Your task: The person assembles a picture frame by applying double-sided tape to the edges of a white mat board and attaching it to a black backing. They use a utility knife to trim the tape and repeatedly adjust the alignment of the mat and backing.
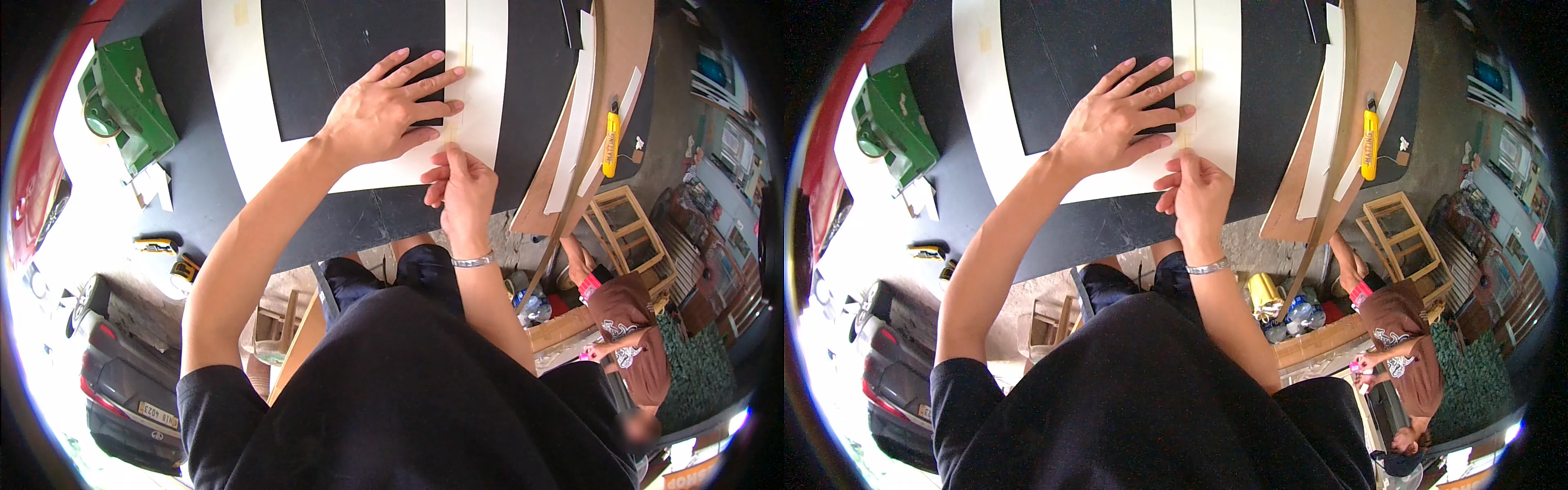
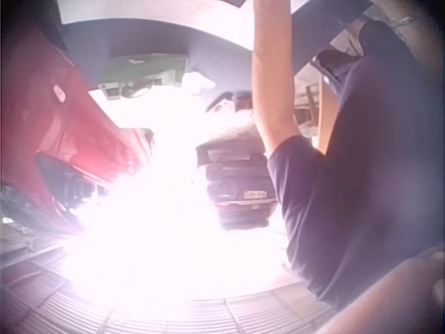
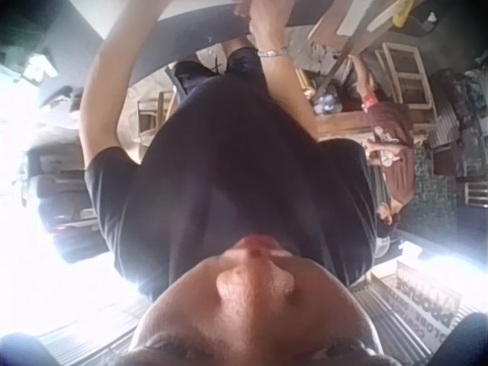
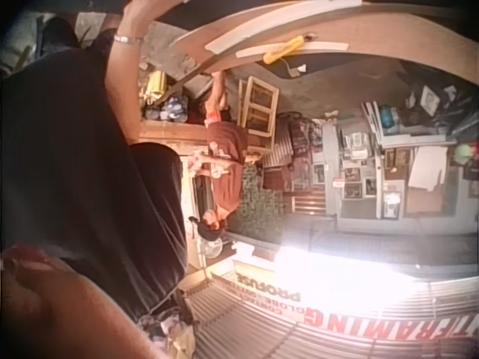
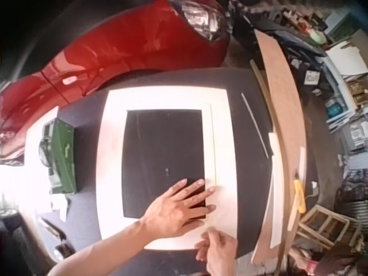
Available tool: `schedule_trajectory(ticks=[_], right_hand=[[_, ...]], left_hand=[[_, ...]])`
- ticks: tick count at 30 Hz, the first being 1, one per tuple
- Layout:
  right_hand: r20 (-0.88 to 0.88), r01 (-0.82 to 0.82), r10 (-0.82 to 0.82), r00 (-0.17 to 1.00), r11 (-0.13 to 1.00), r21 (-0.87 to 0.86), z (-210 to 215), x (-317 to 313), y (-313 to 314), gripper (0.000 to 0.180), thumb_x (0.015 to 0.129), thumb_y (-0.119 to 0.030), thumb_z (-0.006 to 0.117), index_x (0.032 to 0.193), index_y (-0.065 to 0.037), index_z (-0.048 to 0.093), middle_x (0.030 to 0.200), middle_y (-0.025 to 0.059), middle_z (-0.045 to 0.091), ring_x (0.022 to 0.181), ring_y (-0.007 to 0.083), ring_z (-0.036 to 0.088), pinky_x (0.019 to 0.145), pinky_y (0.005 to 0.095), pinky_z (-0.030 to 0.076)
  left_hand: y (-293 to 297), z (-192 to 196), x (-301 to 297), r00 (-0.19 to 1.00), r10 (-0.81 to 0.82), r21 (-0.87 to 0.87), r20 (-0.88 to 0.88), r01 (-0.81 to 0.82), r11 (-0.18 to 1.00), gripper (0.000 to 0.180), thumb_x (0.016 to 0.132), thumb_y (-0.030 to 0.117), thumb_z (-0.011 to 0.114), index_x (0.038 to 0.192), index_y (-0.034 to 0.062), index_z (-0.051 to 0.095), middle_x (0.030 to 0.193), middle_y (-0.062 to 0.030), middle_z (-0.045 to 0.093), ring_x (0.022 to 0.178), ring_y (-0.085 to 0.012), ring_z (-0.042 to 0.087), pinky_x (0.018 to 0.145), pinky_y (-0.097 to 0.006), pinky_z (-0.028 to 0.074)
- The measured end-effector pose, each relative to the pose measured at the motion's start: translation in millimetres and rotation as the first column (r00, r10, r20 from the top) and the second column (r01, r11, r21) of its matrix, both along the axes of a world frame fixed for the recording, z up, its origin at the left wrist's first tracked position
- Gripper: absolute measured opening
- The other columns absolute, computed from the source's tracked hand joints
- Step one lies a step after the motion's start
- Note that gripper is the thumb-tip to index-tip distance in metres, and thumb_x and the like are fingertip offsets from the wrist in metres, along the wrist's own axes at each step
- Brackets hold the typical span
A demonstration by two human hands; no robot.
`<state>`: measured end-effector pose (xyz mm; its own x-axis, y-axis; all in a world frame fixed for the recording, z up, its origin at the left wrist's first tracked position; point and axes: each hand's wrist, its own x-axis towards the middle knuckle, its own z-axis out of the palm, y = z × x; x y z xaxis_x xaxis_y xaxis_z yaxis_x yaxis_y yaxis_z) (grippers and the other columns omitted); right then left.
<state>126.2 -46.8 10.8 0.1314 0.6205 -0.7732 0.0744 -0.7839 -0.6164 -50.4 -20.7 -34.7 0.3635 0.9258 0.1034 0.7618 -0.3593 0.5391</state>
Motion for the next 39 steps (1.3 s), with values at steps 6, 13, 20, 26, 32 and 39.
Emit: schedule_trajectory(ticks=[6, 13, 20, 26, 32, 39], right_hand=[[0.412, -0.513, 0.406, 0.816, 0.837, 0.190, -1.2, 22.0, 34.7, 0.038, 0.098, -0.029, 0.070, 0.077, 0.001, 0.064, 0.056, 0.0082, 0.064, 0.040, 0.0114, 0.056, 0.039, 0.0271, 0.040], [0.482, -0.545, 0.434, 0.761, 0.831, 0.112, 1.7, 9.7, 47.7, 0.044, 0.095, -0.032, 0.074, 0.070, 0.001, 0.061, 0.052, 0.0077, 0.062, 0.039, 0.0136, 0.058, 0.040, 0.0295, 0.043], [0.381, -0.529, 0.434, 0.816, 0.827, 0.191, -6.7, 23.8, 42.9, 0.035, 0.096, -0.025, 0.072, 0.075, 0.001, 0.062, 0.057, 0.0084, 0.065, 0.043, 0.0129, 0.061, 0.041, 0.0290, 0.046], [0.274, -0.511, 0.456, 0.847, 0.841, 0.179, -8.2, 28.6, 44.6, 0.032, 0.097, -0.019, 0.071, 0.076, 0.001, 0.058, 0.061, 0.0060, 0.063, 0.050, 0.0122, 0.063, 0.045, 0.0271, 0.050], [0.379, -0.464, 0.310, 0.872, 0.771, 0.436, -9.8, 59.3, 65.5, 0.023, 0.100, -0.018, 0.069, 0.089, 0.001, 0.062, 0.065, 0.0011, 0.057, 0.057, 0.0070, 0.053, 0.052, 0.0255, 0.045], [0.596, -0.790, 0.530, 0.603, 0.498, 0.357, -3.6, -1.9, 146.2, 0.018, 0.091, -0.015, 0.072, 0.084, 0.000, 0.064, 0.070, 0.0119, 0.069, 0.059, 0.0210, 0.068, 0.058, 0.0327, 0.051]], left_hand=[[-1.3, 1.2, 0.3, 1.000, 0.012, -0.015, 0.000, -0.012, 1.000, 0.040, 0.093, 0.041, 0.069, 0.132, 0.0329, 0.066, 0.158, 0.0067, 0.045, 0.151, -0.0207, 0.035, 0.126, -0.050, 0.025], [0.0, 3.2, 4.8, 0.993, 0.081, 0.018, 0.085, -0.083, 0.996, 0.033, 0.087, 0.035, 0.076, 0.120, 0.0294, 0.074, 0.152, 0.0059, 0.054, 0.147, -0.0208, 0.040, 0.125, -0.050, 0.027], [-5.8, 3.1, 22.3, 0.960, 0.256, 0.015, 0.117, -0.259, 0.966, 0.020, 0.087, 0.033, 0.075, 0.105, 0.0253, 0.079, 0.143, 0.0066, 0.062, 0.144, -0.0186, 0.045, 0.123, -0.049, 0.028], [-7.8, 11.9, 22.4, 0.960, 0.259, 0.024, 0.105, -0.263, 0.964, 0.021, 0.088, 0.027, 0.073, 0.108, 0.0227, 0.078, 0.143, 0.0019, 0.062, 0.142, -0.0197, 0.048, 0.122, -0.049, 0.030], [-64.5, 46.4, -16.8, 0.622, 0.701, -0.070, 0.349, -0.728, 0.682, 0.028, 0.087, 0.005, 0.074, 0.114, 0.0111, 0.075, 0.137, -0.0105, 0.065, 0.135, -0.0318, 0.055, 0.114, -0.049, 0.039], [-100.1, 58.9, 31.2, 0.885, 0.465, -0.114, 0.017, -0.460, 0.881, 0.041, 0.089, 0.020, 0.075, 0.129, 0.0149, 0.067, 0.150, -0.0089, 0.054, 0.144, -0.0300, 0.044, 0.116, -0.049, 0.035]])
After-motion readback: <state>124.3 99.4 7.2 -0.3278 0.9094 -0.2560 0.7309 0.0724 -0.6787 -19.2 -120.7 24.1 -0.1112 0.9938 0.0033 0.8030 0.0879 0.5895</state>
